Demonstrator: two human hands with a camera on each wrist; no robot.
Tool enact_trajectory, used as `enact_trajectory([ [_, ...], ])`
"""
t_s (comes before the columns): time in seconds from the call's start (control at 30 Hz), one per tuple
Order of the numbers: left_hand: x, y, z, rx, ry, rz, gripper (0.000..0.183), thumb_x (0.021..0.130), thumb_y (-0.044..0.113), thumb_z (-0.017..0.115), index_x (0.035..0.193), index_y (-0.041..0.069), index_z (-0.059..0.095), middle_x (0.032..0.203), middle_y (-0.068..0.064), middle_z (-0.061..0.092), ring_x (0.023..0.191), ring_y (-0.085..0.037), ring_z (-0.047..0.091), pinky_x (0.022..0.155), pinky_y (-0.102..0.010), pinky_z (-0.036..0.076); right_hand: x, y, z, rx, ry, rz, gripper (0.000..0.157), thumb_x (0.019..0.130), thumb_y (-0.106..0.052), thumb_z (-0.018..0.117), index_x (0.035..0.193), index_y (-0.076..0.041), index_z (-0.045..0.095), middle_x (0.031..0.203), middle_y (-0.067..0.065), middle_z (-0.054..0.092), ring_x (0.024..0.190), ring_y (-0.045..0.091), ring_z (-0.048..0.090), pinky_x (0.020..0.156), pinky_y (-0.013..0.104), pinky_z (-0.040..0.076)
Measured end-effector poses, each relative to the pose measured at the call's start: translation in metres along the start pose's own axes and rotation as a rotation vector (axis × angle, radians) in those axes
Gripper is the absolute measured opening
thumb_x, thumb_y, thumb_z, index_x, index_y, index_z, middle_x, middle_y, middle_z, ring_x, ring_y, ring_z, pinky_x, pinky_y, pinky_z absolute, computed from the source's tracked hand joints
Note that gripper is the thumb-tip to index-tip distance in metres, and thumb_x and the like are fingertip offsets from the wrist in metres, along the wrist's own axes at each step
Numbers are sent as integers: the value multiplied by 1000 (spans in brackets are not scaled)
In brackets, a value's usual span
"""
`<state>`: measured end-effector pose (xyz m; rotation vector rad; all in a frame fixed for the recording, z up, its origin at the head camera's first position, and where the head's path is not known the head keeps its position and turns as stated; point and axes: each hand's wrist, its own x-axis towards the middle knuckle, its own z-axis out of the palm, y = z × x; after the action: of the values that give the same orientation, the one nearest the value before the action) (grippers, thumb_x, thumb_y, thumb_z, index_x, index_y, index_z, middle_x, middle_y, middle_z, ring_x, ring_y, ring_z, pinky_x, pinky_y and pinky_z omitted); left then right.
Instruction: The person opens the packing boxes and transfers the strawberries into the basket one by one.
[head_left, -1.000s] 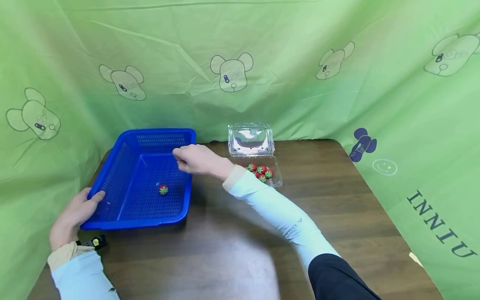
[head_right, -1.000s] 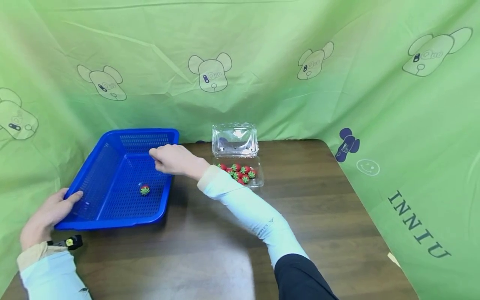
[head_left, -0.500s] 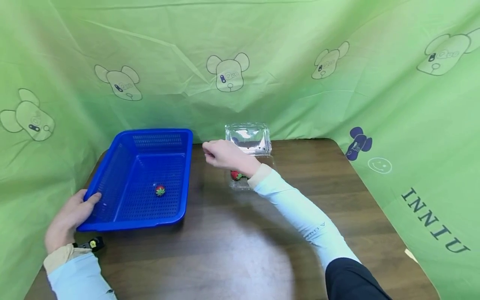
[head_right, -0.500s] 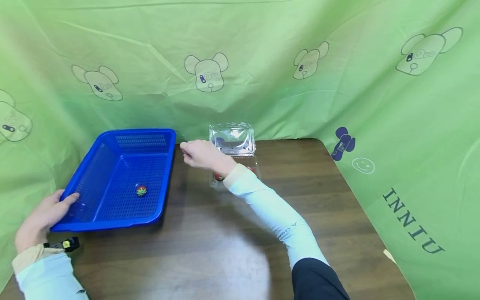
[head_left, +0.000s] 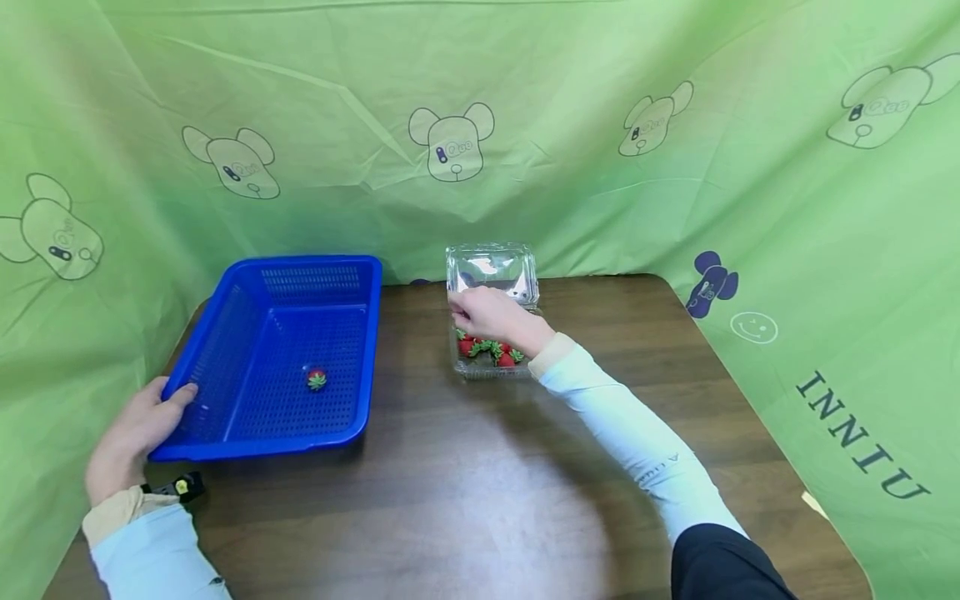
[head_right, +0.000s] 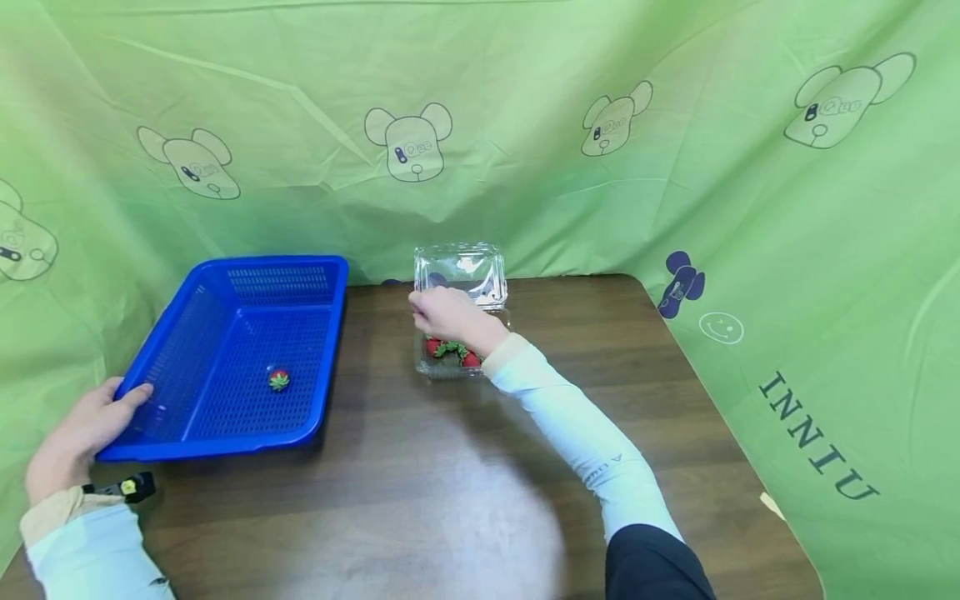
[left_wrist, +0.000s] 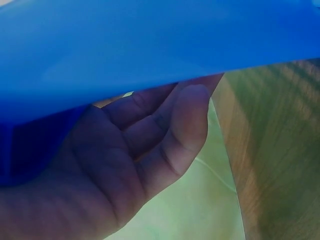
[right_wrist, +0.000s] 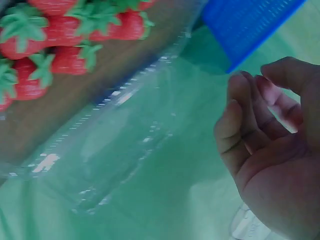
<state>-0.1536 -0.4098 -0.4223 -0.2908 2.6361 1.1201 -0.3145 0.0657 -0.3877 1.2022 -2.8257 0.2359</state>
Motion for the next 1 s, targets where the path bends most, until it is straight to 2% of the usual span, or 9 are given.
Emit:
enact_trajectory([
  [0.23,0,1,-1,9,10,-6,69,105,42,24,139,-19,23,108,-29,57,78,-16,60,64,-28,49,-7,11,15,20,-204,74,11,89,-15,66,82,-12,57,73,-1,57,65,15,53,60,30,45],
  [0.33,0,0,-1,28,17,-1,69,105,41,24,139,-19,24,109,-30,57,79,-16,59,64,-27,48,-7,13,23,23,-258,100,13,89,-17,68,82,-13,57,73,-2,55,67,15,52,61,31,44],
  [0.5,1,-1,1,52,30,2,68,105,42,25,139,-18,26,112,-32,56,81,-16,58,65,-25,46,-8,14,34,30,-278,134,17,89,-20,69,79,-15,56,75,-1,55,70,16,53,64,33,45],
  [0.7,2,-1,1,27,19,-18,70,105,43,24,140,-17,24,109,-29,57,80,-17,60,64,-28,48,-6,14,42,15,-280,148,27,87,-17,67,70,-17,47,79,2,50,73,18,50,64,34,42],
  [0.87,2,1,0,45,26,-22,69,105,43,25,138,-17,27,104,-26,59,79,-18,59,64,-29,47,-5,13,49,8,-281,127,23,86,-14,68,72,-17,50,83,2,56,77,19,52,68,37,46],
  [1.0,1,0,1,39,27,-24,70,105,43,25,139,-18,25,108,-29,58,80,-18,59,64,-28,48,-3,11,52,5,-276,135,18,86,-16,69,76,-17,54,89,3,61,81,21,57,72,40,50],
])
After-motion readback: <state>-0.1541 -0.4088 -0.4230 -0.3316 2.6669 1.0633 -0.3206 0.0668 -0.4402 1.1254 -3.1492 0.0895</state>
